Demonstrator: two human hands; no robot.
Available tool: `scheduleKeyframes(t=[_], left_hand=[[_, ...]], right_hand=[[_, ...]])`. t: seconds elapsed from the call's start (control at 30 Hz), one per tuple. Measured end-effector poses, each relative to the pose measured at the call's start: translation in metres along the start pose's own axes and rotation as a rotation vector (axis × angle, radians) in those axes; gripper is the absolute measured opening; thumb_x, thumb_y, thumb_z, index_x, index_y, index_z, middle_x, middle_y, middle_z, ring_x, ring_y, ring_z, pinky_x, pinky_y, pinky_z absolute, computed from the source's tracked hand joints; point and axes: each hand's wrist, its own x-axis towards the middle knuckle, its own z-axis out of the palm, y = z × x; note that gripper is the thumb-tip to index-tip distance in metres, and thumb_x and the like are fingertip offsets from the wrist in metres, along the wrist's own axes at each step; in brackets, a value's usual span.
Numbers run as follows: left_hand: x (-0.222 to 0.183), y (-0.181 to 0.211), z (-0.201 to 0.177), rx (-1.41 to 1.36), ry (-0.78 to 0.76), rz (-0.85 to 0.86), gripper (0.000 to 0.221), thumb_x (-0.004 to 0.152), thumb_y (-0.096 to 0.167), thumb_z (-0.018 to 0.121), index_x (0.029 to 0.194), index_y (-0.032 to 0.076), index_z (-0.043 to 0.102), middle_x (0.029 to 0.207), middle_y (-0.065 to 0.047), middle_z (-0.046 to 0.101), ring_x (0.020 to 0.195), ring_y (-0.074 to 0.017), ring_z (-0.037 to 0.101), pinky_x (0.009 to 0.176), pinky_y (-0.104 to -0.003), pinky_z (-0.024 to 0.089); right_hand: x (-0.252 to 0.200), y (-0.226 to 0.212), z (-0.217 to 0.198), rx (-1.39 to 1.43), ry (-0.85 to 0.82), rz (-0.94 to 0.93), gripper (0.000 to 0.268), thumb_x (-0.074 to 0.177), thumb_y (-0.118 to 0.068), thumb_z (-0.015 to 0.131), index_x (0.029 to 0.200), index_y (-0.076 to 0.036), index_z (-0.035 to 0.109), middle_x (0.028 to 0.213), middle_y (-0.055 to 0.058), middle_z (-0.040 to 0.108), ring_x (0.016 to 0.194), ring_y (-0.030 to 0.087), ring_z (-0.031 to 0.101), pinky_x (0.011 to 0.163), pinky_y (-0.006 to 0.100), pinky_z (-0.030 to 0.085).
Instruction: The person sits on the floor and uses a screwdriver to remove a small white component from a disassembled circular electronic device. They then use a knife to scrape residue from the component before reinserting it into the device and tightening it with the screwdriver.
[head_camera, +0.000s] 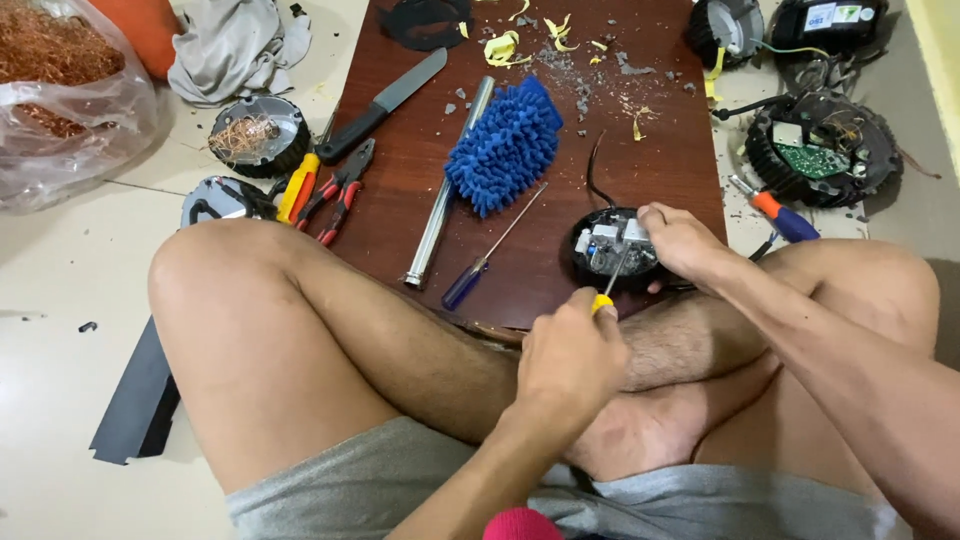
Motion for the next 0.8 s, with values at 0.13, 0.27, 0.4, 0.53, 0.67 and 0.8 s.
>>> scheduleKeyframes(t=[0.13, 0.27, 0.4, 0.53, 0.67, 0.8], left_hand=[[0.001, 0.002, 0.0, -1.06, -0.069, -0.306, 0.039, 0.107, 0.037, 0.046, 0.126, 0.006, 0.06, 0.073, -0.004, 0.049, 0.042, -0.0064, 0.036, 0.037, -0.017, 0.027], [0.013, -0.013, 0.009, -0.906, -0.059, -0.315, 0.043, 0.098, 0.051, 0.054, 0.117, 0.014, 0.064, 0.081, -0.001, 0.063, 0.064, -0.013, 0.056, 0.058, -0.028, 0.044], [0.012, -0.011, 0.013, 0.402, 0.225, 0.217, 0.031, 0.103, 0.032, 0.059, 0.122, 0.008, 0.057, 0.105, -0.019, 0.072, 0.095, -0.0465, 0.076, 0.081, -0.06, 0.064], [0.027, -0.024, 0.028, 0.453, 0.265, 0.26, 0.028, 0.107, 0.026, 0.053, 0.117, 0.001, 0.061, 0.097, -0.017, 0.07, 0.087, -0.0446, 0.077, 0.075, -0.058, 0.064], [0.027, -0.029, 0.017, -0.849, -0.096, -0.23, 0.036, 0.103, 0.044, 0.048, 0.096, 0.017, 0.071, 0.077, 0.004, 0.067, 0.069, -0.0123, 0.062, 0.06, -0.026, 0.047], [0.027, -0.032, 0.016, -1.535, -0.429, -0.33, 0.033, 0.113, 0.032, 0.037, 0.1, 0.009, 0.056, 0.074, 0.006, 0.057, 0.041, 0.0013, 0.044, 0.035, -0.009, 0.031]], right_hand=[[0.012, 0.013, -0.002, -0.002, 0.013, -0.022, 0.043, 0.107, -0.032, 0.044, 0.116, 0.002, 0.069, 0.113, 0.035, 0.059, 0.08, 0.052, 0.068, 0.042, 0.056, 0.065], [0.006, 0.01, 0.0, -0.025, 0.014, -0.026, 0.043, 0.107, -0.033, 0.043, 0.116, 0.0, 0.069, 0.113, 0.035, 0.059, 0.083, 0.052, 0.068, 0.045, 0.057, 0.065], [-0.003, 0.003, 0.001, -0.15, -0.003, -0.027, 0.047, 0.107, -0.038, 0.041, 0.123, -0.006, 0.07, 0.118, 0.033, 0.064, 0.095, 0.048, 0.07, 0.055, 0.056, 0.068], [-0.027, -0.012, -0.001, -0.313, -0.016, -0.073, 0.051, 0.109, -0.048, 0.036, 0.125, -0.015, 0.072, 0.122, 0.029, 0.069, 0.116, 0.048, 0.066, 0.097, 0.066, 0.054], [-0.024, -0.009, 0.0, -0.306, -0.001, -0.081, 0.045, 0.107, -0.042, 0.039, 0.121, -0.016, 0.073, 0.121, 0.025, 0.072, 0.114, 0.044, 0.068, 0.095, 0.059, 0.058], [-0.032, -0.018, 0.002, -0.32, 0.012, -0.032, 0.047, 0.107, -0.045, 0.035, 0.124, -0.02, 0.071, 0.124, 0.022, 0.071, 0.117, 0.043, 0.067, 0.1, 0.06, 0.055]])
